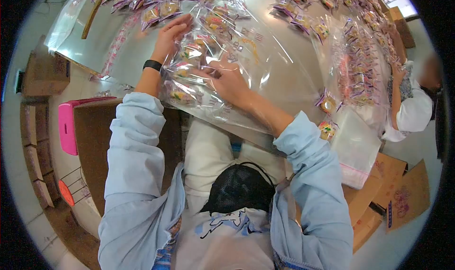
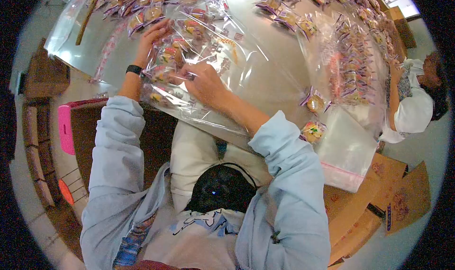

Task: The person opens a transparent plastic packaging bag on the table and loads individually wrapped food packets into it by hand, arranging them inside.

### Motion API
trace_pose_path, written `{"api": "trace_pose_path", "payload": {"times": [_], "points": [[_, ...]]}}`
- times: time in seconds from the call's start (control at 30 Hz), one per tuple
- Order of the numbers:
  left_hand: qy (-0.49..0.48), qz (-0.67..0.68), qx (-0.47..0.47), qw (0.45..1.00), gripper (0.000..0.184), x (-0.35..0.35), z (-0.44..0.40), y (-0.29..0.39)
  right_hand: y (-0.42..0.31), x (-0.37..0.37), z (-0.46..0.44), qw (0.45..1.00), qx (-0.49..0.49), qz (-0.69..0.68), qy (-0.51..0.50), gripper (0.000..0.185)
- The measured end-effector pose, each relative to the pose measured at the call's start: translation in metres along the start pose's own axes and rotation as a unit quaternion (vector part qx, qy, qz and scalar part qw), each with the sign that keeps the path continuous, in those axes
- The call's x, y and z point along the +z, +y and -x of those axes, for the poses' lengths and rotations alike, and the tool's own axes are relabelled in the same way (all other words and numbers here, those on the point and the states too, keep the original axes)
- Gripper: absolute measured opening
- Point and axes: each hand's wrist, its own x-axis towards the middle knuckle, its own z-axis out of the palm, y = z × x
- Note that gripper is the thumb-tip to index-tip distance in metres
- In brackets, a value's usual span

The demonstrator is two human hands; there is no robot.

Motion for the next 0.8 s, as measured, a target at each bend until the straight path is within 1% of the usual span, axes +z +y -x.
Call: {"api": "trace_pose_path", "payload": {"times": [0.03,0.13,0.17,0.27,0.37,0.47,0.53,0.57,0.67,0.77,0.8], "points": [[0.0,-0.02,-0.006,1.0,0.044,0.0,0.0,-0.001,-0.004,-0.003,-0.002,0.995,0.086,-0.051,-0.024,0.029],[0.005,-0.084,-0.024,0.996,0.045,-0.002,0.001,0.007,-0.003,-0.003,-0.004,0.992,0.082,-0.076,-0.053,0.033],[0.003,-0.077,-0.023,0.997,0.044,-0.003,0.001,0.007,0.013,0.008,0.001,0.989,0.036,-0.137,-0.036,0.034],[0.002,-0.04,-0.016,0.999,0.044,-0.001,-0.001,0.004,0.018,0.011,0.007,0.992,0.017,-0.126,-0.022,0.043],[-0.001,0.002,-0.005,1.0,0.043,0.001,0.002,0.003,0.022,0.016,0.003,0.988,0.08,-0.13,-0.02,0.038],[-0.015,-0.004,0.004,1.0,0.043,-0.002,-0.001,0.0,0.01,0.009,0.001,0.995,0.071,-0.05,-0.048,0.036],[-0.027,-0.019,0.008,0.999,0.044,-0.006,-0.003,-0.003,0.027,0.023,0.009,0.995,0.045,-0.084,-0.009,0.037],[-0.025,-0.03,0.003,0.999,0.044,-0.007,-0.004,-0.002,0.025,0.023,0.008,0.994,0.032,-0.1,0.01,0.037],[-0.019,-0.055,-0.004,0.998,0.044,-0.007,-0.003,0.001,0.019,0.007,0.008,0.991,0.081,-0.052,-0.093,0.041],[-0.012,-0.051,-0.004,0.999,0.043,-0.002,0.002,0.006,0.013,0.001,0.012,0.993,-0.088,-0.079,-0.017,0.041],[-0.005,-0.037,-0.009,0.999,0.043,-0.001,0.001,0.006,0.007,-0.004,0.015,0.995,-0.081,-0.045,-0.043,0.043]]}}
